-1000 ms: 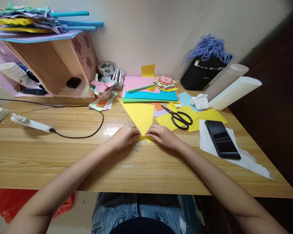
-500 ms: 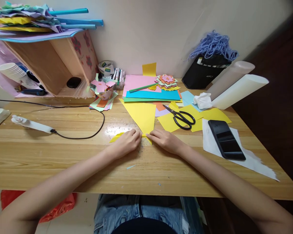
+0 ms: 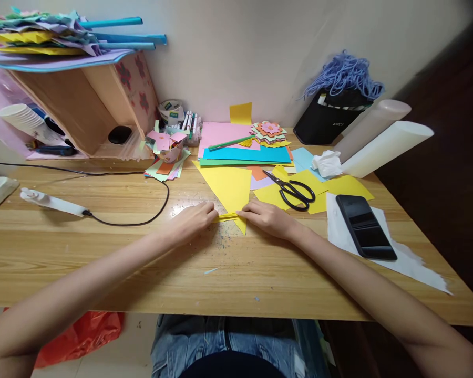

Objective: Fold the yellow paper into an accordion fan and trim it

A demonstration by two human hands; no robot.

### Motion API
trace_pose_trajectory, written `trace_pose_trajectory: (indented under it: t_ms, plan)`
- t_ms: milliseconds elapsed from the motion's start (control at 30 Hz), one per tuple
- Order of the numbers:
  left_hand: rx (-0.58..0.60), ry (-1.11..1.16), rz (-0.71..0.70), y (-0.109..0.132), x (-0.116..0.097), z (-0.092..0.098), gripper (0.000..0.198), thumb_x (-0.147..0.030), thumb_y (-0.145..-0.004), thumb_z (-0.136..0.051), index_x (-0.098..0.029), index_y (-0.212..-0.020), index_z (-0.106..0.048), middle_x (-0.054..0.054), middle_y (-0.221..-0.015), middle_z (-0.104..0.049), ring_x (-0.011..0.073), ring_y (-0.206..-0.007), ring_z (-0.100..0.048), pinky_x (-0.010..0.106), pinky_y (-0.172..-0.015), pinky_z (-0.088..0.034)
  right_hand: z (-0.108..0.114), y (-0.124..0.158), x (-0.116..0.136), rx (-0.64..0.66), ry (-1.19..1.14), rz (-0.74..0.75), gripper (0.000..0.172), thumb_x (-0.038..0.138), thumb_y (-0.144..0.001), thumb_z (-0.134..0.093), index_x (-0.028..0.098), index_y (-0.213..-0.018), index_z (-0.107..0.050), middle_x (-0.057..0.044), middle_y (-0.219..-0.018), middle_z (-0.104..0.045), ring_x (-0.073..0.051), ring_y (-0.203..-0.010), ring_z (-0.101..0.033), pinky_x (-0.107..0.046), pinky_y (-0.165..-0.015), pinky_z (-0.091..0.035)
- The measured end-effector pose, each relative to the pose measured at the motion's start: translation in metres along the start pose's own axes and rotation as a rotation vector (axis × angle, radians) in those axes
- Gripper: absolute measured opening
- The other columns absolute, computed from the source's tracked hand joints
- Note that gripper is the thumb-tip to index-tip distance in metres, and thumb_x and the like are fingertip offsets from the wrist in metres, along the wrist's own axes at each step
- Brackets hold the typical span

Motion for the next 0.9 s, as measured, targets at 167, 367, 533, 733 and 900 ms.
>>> trace_pose_trajectory:
  t_ms: [167,367,533,733,900]
  plan:
    - [0.012,0.059,-0.016,0.01,0.007,-0.001,0.017,-0.016,-0.09,-0.038,-0.015,-0.095,-0.054,0.004,-0.091,-0.054,0.0153,-0.079,-0.051,0.027,-0.066,-0.041,-0.004,0.005,-0.001,-0.015,-0.006,-0.045,0.029,0.012,-0.094,-0.034,0.012,-0.105,-0.061,-0.008,-0.088,-0.065,-0.016,-0.078,-0.056,-0.027,-0.063,-0.047]
    - [0.016,-0.096,-0.1,0.021,-0.01,0.0,0.024,-0.01,-0.089,-0.037,-0.011,-0.104,-0.056,0.009,-0.091,-0.055,0.0186,-0.079,-0.051,0.029,-0.064,-0.041,-0.001,0.008,0.006,-0.009,0.044,-0.003,0.03,0.008,-0.093,-0.034,0.011,-0.102,-0.062,-0.009,-0.086,-0.067,-0.017,-0.079,-0.059,-0.028,-0.064,-0.048]
    - [0.05,-0.172,-0.052,0.028,-0.019,-0.006,0.028,-0.005,-0.087,-0.034,-0.007,-0.106,-0.055,0.01,-0.091,-0.055,0.0199,-0.079,-0.052,0.031,-0.062,-0.043,0.004,0.019,0.007,-0.023,0.145,-0.037,0.03,0.007,-0.092,-0.034,0.011,-0.101,-0.063,-0.01,-0.087,-0.068,-0.017,-0.079,-0.061,-0.029,-0.064,-0.049]
    - [-0.006,-0.229,0.054,0.032,-0.026,-0.008,0.034,-0.003,-0.088,-0.029,-0.003,-0.115,-0.051,0.012,-0.088,-0.058,0.0198,-0.078,-0.056,0.03,-0.061,-0.047,0.014,0.036,0.001,-0.013,0.222,-0.119,0.027,0.008,-0.092,-0.038,0.01,-0.102,-0.062,-0.01,-0.085,-0.068,-0.017,-0.075,-0.06,-0.028,-0.06,-0.047]
    - [-0.054,-0.337,0.113,0.037,-0.028,-0.007,0.039,0.002,-0.084,-0.032,0.001,-0.117,-0.052,0.015,-0.095,-0.062,0.0215,-0.085,-0.061,0.031,-0.071,-0.051,0.021,0.048,-0.004,0.014,0.284,-0.165,0.026,0.008,-0.091,-0.038,0.01,-0.099,-0.063,-0.01,-0.085,-0.068,-0.017,-0.074,-0.059,-0.028,-0.062,-0.045]
Point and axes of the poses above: each hand's wrist, its own y-axis away from the middle knuckle, its own z-axis out of the back of the hand, x = y × z, the point moved 8 cm from there along -y, towards the middle knuckle
